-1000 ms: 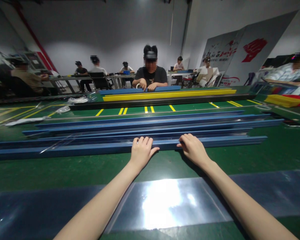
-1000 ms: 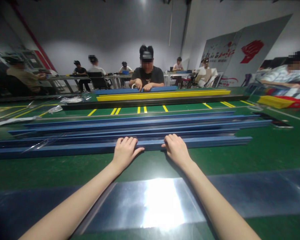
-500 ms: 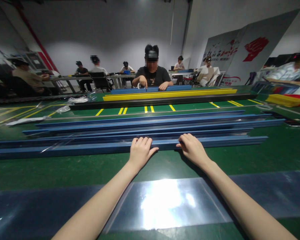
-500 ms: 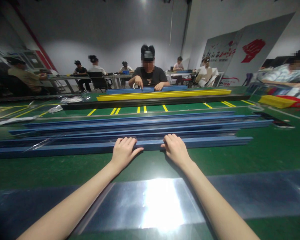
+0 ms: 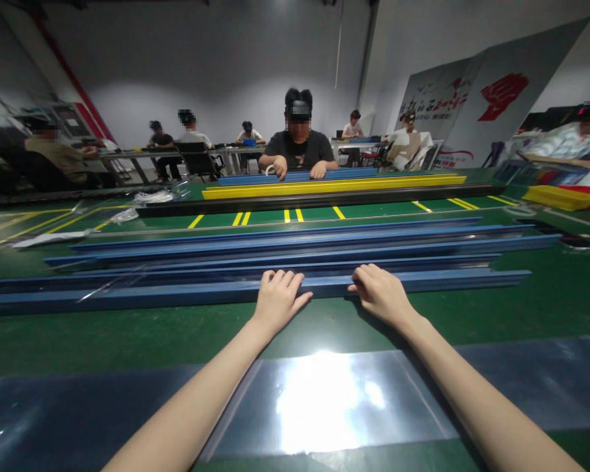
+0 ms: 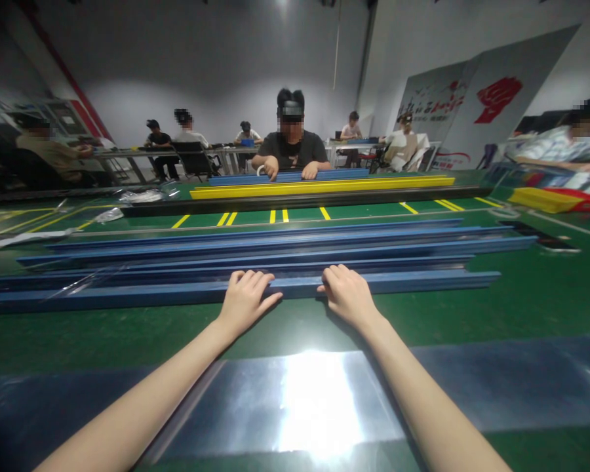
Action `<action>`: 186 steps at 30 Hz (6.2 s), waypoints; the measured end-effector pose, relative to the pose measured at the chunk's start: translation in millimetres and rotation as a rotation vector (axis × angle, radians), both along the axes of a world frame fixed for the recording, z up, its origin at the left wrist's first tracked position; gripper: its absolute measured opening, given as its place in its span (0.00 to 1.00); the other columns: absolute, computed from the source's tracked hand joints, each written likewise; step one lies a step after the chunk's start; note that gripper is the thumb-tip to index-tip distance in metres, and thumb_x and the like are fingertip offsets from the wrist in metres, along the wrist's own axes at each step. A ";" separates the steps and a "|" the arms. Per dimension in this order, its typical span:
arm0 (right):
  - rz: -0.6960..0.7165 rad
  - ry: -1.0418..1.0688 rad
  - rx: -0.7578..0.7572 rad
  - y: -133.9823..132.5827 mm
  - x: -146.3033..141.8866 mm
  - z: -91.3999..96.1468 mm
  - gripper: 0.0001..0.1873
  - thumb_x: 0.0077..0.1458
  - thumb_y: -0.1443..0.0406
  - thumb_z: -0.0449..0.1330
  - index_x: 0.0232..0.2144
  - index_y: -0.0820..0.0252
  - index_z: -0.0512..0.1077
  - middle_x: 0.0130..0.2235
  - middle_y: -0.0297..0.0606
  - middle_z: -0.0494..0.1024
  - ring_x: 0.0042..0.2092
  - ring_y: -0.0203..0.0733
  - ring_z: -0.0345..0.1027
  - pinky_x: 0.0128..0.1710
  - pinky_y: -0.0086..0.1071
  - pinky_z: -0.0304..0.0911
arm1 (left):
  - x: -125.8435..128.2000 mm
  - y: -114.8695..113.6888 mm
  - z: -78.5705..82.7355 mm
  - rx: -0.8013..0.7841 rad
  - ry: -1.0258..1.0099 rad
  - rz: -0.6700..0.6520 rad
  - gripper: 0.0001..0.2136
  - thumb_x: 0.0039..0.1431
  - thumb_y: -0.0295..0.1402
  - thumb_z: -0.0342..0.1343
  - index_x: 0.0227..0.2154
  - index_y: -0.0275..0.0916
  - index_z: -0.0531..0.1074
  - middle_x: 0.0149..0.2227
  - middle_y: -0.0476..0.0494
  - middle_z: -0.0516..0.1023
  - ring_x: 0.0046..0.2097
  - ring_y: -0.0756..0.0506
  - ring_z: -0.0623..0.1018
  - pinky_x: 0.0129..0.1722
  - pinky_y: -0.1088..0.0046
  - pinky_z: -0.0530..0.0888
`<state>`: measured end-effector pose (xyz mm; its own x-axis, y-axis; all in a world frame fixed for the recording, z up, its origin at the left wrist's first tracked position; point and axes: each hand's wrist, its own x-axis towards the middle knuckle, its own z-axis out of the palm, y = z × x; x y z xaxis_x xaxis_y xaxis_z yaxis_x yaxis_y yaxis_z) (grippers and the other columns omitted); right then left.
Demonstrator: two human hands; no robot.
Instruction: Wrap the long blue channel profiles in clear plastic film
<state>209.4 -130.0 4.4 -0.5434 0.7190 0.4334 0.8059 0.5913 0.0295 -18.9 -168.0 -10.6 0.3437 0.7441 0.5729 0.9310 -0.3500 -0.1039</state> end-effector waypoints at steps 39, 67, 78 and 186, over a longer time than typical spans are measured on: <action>-0.093 -0.137 -0.001 0.7 37.6 7.0 0.18 0.53 0.51 0.50 0.30 0.59 0.67 0.32 0.39 0.72 0.38 0.44 0.62 0.34 0.33 0.52 | 3.8 -3.1 1.1 0.062 0.045 0.076 0.16 0.54 0.44 0.50 0.38 0.37 0.69 0.39 0.40 0.74 0.41 0.42 0.70 0.42 0.62 0.59; 0.100 0.147 -0.097 4.3 9.4 -7.1 0.04 0.54 0.67 0.51 0.29 0.60 0.64 0.30 0.39 0.69 0.35 0.42 0.58 0.33 0.33 0.51 | 2.2 -1.2 -0.5 0.071 0.015 0.021 0.14 0.56 0.45 0.48 0.32 0.37 0.69 0.36 0.43 0.75 0.39 0.44 0.70 0.36 0.66 0.59; 0.070 0.141 -0.074 5.9 8.5 -11.3 0.04 0.53 0.66 0.51 0.27 0.59 0.62 0.30 0.39 0.68 0.34 0.42 0.57 0.32 0.33 0.51 | 2.4 -1.2 -0.6 0.067 0.030 0.049 0.16 0.56 0.46 0.47 0.28 0.38 0.68 0.30 0.45 0.75 0.33 0.45 0.70 0.32 0.68 0.57; 0.061 0.123 -0.074 2.9 6.4 -8.7 0.03 0.53 0.67 0.51 0.28 0.60 0.62 0.31 0.40 0.68 0.35 0.42 0.57 0.33 0.33 0.50 | 2.6 -1.1 1.1 -0.028 0.055 0.090 0.17 0.57 0.46 0.45 0.29 0.37 0.69 0.32 0.44 0.75 0.34 0.45 0.71 0.33 0.68 0.58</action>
<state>215.7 -127.2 -4.3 -0.5330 0.7188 0.4463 0.7635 0.6360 -0.1124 -16.2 -169.2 -9.5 0.3051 0.7889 0.5334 0.9519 -0.2684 -0.1475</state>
